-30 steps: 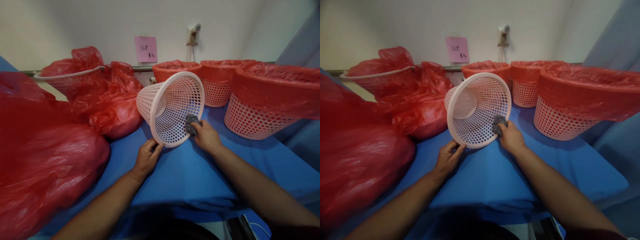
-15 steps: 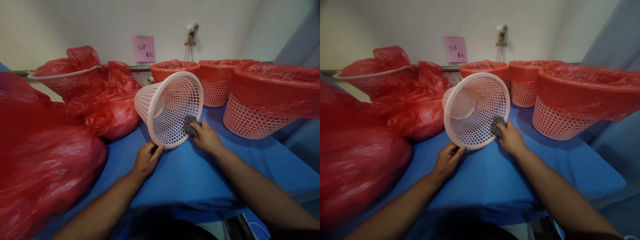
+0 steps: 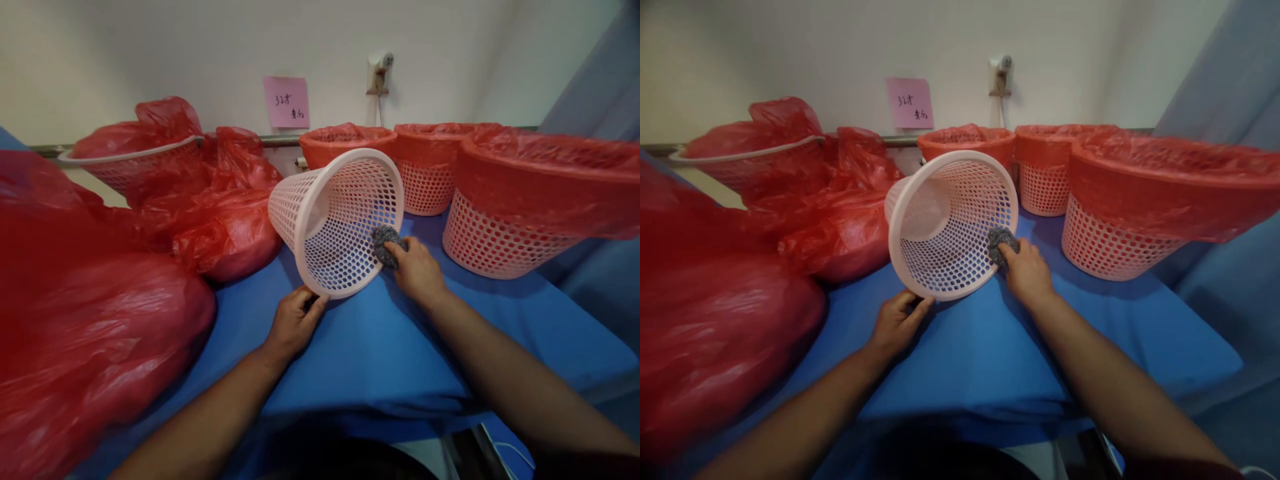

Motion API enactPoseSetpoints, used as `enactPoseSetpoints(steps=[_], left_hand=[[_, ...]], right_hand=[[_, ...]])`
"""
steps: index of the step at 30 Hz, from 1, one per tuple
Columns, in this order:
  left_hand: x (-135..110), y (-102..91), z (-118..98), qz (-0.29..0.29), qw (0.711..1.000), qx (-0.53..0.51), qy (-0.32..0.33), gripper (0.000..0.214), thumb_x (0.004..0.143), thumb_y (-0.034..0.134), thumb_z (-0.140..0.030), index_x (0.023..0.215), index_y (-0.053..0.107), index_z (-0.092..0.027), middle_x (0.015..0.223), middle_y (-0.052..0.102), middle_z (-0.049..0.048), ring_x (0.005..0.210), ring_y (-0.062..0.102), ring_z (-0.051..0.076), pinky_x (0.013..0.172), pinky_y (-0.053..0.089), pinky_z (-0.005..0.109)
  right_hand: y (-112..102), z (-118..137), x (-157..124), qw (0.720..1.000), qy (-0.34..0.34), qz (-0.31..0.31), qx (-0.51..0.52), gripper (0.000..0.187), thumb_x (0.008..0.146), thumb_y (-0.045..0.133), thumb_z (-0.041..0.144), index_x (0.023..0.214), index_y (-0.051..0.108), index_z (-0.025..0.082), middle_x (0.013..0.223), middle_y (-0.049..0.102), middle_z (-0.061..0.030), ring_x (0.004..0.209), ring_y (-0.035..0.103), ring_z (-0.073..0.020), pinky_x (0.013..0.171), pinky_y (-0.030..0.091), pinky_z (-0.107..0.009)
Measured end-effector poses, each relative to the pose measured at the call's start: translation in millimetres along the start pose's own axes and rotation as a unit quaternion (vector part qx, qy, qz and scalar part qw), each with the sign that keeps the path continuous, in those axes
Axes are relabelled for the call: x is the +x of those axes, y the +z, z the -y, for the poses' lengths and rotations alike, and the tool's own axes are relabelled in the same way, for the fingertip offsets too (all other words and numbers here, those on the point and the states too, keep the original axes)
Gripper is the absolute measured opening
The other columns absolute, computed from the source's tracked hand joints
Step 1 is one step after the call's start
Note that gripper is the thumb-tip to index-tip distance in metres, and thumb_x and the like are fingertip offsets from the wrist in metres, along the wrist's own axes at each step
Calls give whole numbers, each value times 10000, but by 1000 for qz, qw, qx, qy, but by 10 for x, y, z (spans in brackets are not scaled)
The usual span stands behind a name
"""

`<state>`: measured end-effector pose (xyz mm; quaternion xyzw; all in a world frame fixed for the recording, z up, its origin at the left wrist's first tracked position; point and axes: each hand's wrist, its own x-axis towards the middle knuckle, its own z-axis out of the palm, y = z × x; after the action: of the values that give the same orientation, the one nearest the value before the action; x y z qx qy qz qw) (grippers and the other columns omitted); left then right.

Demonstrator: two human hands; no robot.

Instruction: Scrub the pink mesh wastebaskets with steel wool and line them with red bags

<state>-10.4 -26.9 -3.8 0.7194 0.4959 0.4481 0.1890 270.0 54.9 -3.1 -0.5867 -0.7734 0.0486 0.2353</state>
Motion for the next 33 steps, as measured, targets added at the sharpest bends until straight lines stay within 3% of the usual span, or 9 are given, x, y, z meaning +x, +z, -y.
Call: enactPoseSetpoints(steps=[3, 8, 12, 15, 19, 23, 25, 30, 33], left_hand=[[-5, 2, -13, -11, 1000, -5, -10, 259, 983, 615, -379, 870, 739, -182, 835, 779, 39, 717, 695, 168, 720, 570, 277], [-27, -71, -22, -45, 999, 12, -17, 366, 1005, 578, -393, 706, 642, -190, 654, 669, 0, 602, 605, 134, 616, 492, 236], [-13, -138, -58, -94, 995, 22, -11, 389, 995, 591, -397, 660, 592, -199, 614, 611, -20, 576, 556, 122, 603, 465, 233], [8, -117, -63, -102, 995, 5, -16, 392, 989, 603, -418, 666, 608, -196, 611, 605, -24, 572, 549, 120, 596, 466, 230], [5, -10, -27, -14, 999, -35, -35, 247, 938, 673, -405, 860, 749, -183, 747, 750, 15, 649, 654, 155, 629, 533, 247], [-16, 43, 23, 56, 996, -45, -45, 235, 945, 656, -386, 955, 794, -196, 845, 822, 50, 718, 727, 202, 670, 584, 291], [-21, 31, 37, 48, 997, -30, -46, 247, 953, 648, -389, 888, 785, -194, 785, 806, 39, 675, 713, 192, 648, 572, 283], [-12, -8, 15, -19, 999, -2, -30, 301, 951, 657, -406, 753, 695, -183, 640, 685, -8, 570, 607, 140, 556, 490, 238], [-10, -12, -14, -28, 999, -5, -26, 333, 964, 644, -413, 716, 647, -191, 619, 657, -19, 567, 598, 132, 558, 483, 231]], right_hand=[[84, 230, -121, 993, -74, 67, 56, 651, 786, 674, 35, 1382, 662, 298, 1257, 600, -85, 1089, 630, -247, 953, 540, -351], [178, 337, -153, 921, -201, 171, 287, 688, 731, 699, 11, 1369, 666, 267, 1152, 648, -33, 1116, 647, -202, 1035, 517, -332], [69, 67, -15, 989, -59, 67, 121, 643, 812, 655, 47, 1417, 638, 264, 1290, 616, -99, 1128, 643, -262, 1029, 527, -416], [25, -5, 4, 1000, 3, 9, 16, 620, 864, 637, 83, 1457, 615, 262, 1340, 576, -136, 1154, 629, -301, 1015, 534, -446], [129, 206, -113, 987, -92, 83, 103, 659, 788, 688, 47, 1398, 659, 293, 1229, 617, -66, 1083, 659, -231, 1010, 544, -365], [196, 341, -165, 926, -210, 152, 274, 677, 783, 684, 26, 1407, 640, 286, 1171, 629, -37, 1111, 656, -196, 1012, 544, -326], [143, 260, -114, 944, -190, 136, 231, 666, 796, 682, 25, 1412, 638, 273, 1220, 626, -56, 1122, 656, -205, 1023, 539, -333], [-64, -53, 37, 1000, 15, -8, 7, 611, 876, 595, 44, 1454, 614, 240, 1401, 538, -173, 1216, 596, -345, 1044, 504, -507], [-50, 35, -26, 999, -9, 27, 35, 613, 843, 602, 21, 1421, 642, 220, 1332, 588, -159, 1148, 635, -316, 1014, 523, -468]])
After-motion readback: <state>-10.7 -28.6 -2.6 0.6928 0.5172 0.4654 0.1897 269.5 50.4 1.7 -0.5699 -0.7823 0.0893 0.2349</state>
